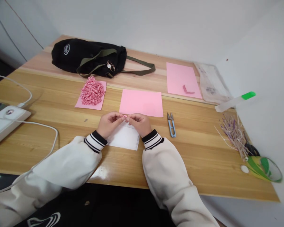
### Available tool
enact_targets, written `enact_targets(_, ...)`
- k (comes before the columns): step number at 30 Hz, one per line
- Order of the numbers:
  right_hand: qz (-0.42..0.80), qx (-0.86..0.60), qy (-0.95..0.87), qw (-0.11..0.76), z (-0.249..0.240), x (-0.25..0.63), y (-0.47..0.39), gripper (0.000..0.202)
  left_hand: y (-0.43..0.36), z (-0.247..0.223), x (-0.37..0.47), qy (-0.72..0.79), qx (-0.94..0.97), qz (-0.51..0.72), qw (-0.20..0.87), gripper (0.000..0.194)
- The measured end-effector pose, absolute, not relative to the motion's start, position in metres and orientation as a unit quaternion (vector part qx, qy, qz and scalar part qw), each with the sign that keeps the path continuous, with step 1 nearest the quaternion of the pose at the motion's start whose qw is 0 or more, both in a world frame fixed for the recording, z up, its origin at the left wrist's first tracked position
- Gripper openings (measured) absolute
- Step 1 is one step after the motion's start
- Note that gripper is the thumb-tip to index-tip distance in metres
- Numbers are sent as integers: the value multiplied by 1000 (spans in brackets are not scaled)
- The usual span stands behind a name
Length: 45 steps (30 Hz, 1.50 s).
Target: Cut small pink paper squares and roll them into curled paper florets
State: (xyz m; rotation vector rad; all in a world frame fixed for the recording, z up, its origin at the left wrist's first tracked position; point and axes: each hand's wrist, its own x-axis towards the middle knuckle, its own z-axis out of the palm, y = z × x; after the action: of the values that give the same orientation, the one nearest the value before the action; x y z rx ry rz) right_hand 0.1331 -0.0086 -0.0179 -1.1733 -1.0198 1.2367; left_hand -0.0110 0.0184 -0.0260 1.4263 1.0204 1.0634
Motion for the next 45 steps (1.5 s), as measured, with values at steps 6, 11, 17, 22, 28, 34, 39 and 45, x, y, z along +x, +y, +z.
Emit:
enact_targets(6, 520, -499, -424, 548, -15, 133, -9, 14, 18, -22, -10, 428, 590, 437, 527, 19)
enact_targets(11, 513, -508, -430, 543, -14, 133, -9, 13, 17, -19, -10, 426, 597, 435, 522, 19)
enact_targets(17, 508, -510, -433, 542, -16, 133, -9, 16, 17, -22, -10, 424, 596, 443, 518, 18)
enact_targets(22, 509, -501, -443, 542, -20, 135, -8, 18, 18, -24, -10, 425, 600, 441, 515, 19)
enact_targets(28, 520, -506, -428, 539, -20, 135, -8, 22, 18, -24, -10, 426, 597, 444, 514, 20)
enact_targets(34, 524, -506, -429, 534, -18, 134, -8, 25, 18, -25, -10, 425, 597, 448, 513, 20)
enact_targets(39, 524, -508, -427, 534, -18, 134, -9, 24, 18, -25, -10, 425, 605, 448, 502, 19)
enact_targets(45, 541, -494, -415, 539, -17, 134, -10, 22, 17, -22, -11, 429, 611, 443, 497, 17)
